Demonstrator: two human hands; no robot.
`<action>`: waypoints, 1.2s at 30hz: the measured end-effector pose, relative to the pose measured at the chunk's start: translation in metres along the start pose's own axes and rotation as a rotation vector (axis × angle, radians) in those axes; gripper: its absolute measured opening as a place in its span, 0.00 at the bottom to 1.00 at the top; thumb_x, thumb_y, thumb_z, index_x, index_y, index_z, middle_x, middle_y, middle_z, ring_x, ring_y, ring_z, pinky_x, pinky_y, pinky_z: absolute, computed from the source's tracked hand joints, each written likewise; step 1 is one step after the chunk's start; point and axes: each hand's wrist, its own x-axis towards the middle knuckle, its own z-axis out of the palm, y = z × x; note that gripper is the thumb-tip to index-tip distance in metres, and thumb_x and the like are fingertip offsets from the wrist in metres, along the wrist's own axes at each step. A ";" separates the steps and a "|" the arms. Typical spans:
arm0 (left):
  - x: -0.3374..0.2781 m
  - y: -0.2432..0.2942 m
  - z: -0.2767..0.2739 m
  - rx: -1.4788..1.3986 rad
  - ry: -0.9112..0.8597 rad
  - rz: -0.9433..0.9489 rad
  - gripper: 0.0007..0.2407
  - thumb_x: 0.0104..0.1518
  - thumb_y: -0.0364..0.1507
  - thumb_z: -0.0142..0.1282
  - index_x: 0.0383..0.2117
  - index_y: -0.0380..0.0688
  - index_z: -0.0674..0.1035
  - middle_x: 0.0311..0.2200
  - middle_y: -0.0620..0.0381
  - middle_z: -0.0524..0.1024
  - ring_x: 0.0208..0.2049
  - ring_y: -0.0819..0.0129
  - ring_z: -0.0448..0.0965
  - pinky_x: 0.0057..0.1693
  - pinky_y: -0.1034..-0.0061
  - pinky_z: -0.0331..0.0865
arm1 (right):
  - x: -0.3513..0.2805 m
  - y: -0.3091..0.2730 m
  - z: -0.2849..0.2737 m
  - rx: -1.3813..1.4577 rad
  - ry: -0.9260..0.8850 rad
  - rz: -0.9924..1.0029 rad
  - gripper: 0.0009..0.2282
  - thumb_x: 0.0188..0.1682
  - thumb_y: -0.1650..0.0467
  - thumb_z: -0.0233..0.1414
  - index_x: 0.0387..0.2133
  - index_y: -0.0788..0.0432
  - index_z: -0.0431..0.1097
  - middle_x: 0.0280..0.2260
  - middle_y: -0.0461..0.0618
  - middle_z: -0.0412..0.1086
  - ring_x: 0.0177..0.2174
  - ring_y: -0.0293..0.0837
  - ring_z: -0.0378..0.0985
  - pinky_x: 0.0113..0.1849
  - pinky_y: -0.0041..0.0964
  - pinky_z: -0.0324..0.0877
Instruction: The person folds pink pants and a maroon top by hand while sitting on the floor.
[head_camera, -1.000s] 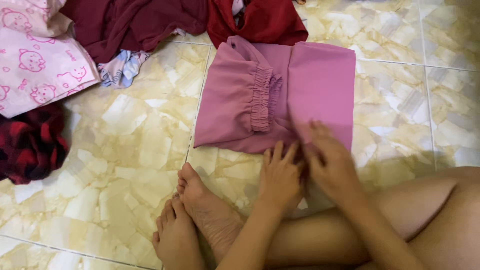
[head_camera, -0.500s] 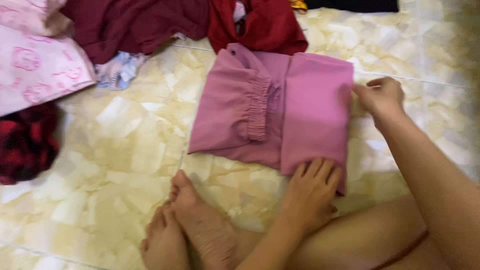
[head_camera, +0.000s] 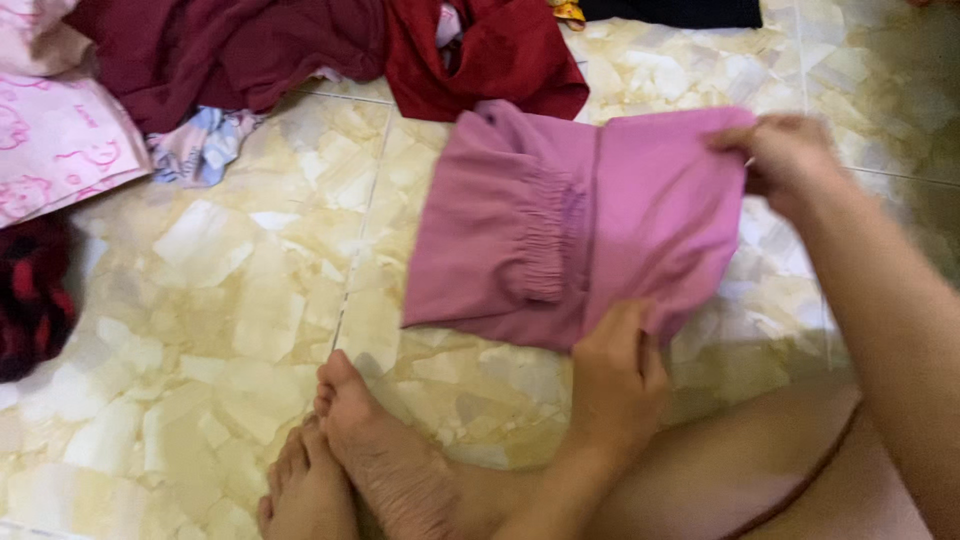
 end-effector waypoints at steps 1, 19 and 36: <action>0.002 0.009 -0.007 0.005 0.003 0.002 0.09 0.54 0.18 0.44 0.39 0.38 0.73 0.34 0.44 0.74 0.36 0.47 0.76 0.44 0.62 0.66 | -0.006 -0.013 0.001 0.002 -0.005 -0.003 0.14 0.34 0.69 0.66 0.20 0.45 0.64 0.23 0.39 0.66 0.23 0.36 0.71 0.23 0.35 0.73; 0.033 -0.059 -0.165 0.464 0.663 -0.650 0.14 0.43 0.24 0.54 0.39 0.39 0.73 0.37 0.40 0.73 0.46 0.39 0.73 0.55 0.53 0.63 | -0.092 -0.031 0.137 -0.363 0.102 -0.539 0.12 0.37 0.59 0.63 0.19 0.53 0.75 0.15 0.52 0.67 0.21 0.52 0.77 0.22 0.46 0.68; -0.004 -0.011 -0.031 -1.048 -0.041 -1.360 0.19 0.54 0.30 0.62 0.45 0.28 0.69 0.37 0.50 0.62 0.46 0.53 0.73 0.57 0.60 0.71 | -0.242 0.008 -0.013 0.275 0.114 0.379 0.53 0.34 0.63 0.68 0.62 0.75 0.32 0.60 0.81 0.40 0.53 0.74 0.62 0.50 0.71 0.60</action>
